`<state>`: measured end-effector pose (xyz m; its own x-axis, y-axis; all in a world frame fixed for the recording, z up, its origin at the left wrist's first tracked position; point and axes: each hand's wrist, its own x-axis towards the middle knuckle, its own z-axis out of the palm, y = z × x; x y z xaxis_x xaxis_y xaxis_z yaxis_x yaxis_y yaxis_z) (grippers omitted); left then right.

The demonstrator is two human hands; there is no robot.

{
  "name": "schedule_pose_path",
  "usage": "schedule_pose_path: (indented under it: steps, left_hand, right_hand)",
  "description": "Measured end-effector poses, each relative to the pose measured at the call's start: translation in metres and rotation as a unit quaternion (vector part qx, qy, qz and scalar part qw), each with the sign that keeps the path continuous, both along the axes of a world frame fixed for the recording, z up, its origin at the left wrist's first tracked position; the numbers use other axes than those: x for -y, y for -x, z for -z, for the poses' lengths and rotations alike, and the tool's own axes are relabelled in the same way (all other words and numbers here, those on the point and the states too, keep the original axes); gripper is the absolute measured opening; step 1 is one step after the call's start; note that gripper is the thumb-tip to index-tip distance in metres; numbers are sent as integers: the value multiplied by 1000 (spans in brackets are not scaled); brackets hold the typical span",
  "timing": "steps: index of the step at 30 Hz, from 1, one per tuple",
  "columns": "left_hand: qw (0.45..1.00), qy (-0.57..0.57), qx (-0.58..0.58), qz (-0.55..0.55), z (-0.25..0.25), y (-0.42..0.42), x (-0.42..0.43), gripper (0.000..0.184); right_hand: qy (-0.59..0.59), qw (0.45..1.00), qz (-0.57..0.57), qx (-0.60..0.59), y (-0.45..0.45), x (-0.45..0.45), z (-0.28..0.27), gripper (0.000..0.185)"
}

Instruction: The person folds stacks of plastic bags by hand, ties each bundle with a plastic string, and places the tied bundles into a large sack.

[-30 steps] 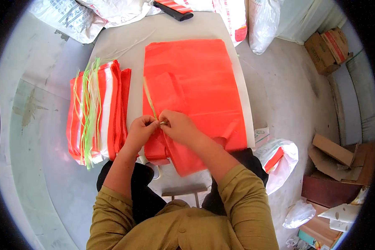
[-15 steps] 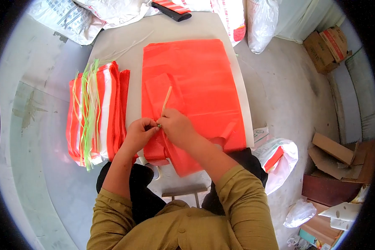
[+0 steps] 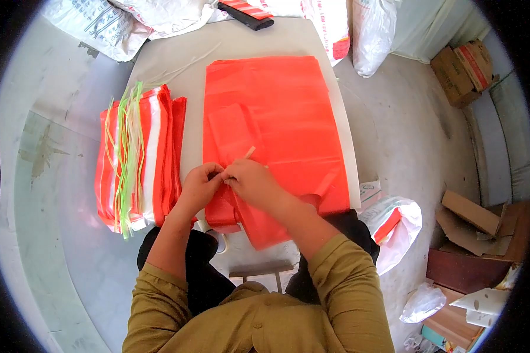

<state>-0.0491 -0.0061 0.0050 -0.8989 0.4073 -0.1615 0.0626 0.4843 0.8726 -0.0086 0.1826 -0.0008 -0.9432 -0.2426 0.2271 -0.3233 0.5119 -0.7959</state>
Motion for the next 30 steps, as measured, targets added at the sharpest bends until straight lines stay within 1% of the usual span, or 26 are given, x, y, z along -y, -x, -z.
schedule_pose_path:
  steps: [3, 6, 8, 9, 12, 14, 15, 17, 19, 21, 22, 24, 25, 26, 27, 28, 29, 30]
  left_hand:
    - [991, 99, -92, -11, 0, 2, -1, 14]
    - [956, 198, -207, -58, -3, 3, -2, 12]
    - [950, 162, -249, -93, -1, 3, -5, 13]
    - [946, 142, -270, -109, 0, 3, -7, 14]
    - [955, 68, -249, -146, 0, 4, -7, 21]
    - [993, 43, -87, -61, 3, 3, 3, 29]
    - [999, 32, -4, -18, 4, 0, 6, 34]
    - [1000, 13, 8, -21, 4, -16, 4, 43]
    - [999, -15, 33, -36, 5, -21, 3, 50]
    - [994, -53, 71, -58, 6, -20, 2, 56]
    - [987, -96, 112, -64, 3, -21, 1, 55]
    - [961, -182, 193, -78, -7, -23, 0, 52]
    - [924, -273, 250, -96, -13, -25, -1, 56]
    - [875, -359, 306, -112, -18, -28, -2, 60]
    - [814, -440, 357, -125, -20, -30, -4, 64]
    - [785, -466, 391, -116, -16, -30, -4, 62]
    - [790, -462, 383, -123, -16, -30, -6, 60]
    - [796, -458, 375, -130, -17, -30, -10, 59]
  right_hand:
    - [-52, 998, 28, -3, -5, 0, -2, 12]
    - [-84, 978, 39, 184, -8, -4, -42, 15]
    - [-112, 992, -8, 49, -9, -18, -19, 24]
    - [-126, 991, -31, -19, -10, -23, -19, 29]
    - [-47, 988, 148, 22, -14, -40, -26, 52]
    - [-88, 984, 155, 21, -12, -60, -12, 69]
    - [-108, 981, 157, 21, -10, -65, -8, 79]
    - [-12, 983, 104, 152, -5, -67, 0, 85]
    - [81, 964, 78, 239, -4, -62, -8, 88]
    - [170, 940, 84, 282, -8, -51, -21, 87]
    - [210, 943, 63, 252, -11, -46, -26, 84]
    - [285, 939, 16, 190, -15, -34, -34, 79]
    - [305, 929, -40, 205, -17, -28, -38, 76]
    - [324, 915, -94, 220, -20, -22, -41, 74]
    - [343, 898, -145, 233, -22, -19, -45, 71]
    - [285, 930, -93, 214, -23, -20, -49, 69]
    - [223, 954, -41, 194, -23, -21, -53, 67]
    - [191, 970, 8, 150, -21, -21, -51, 66]
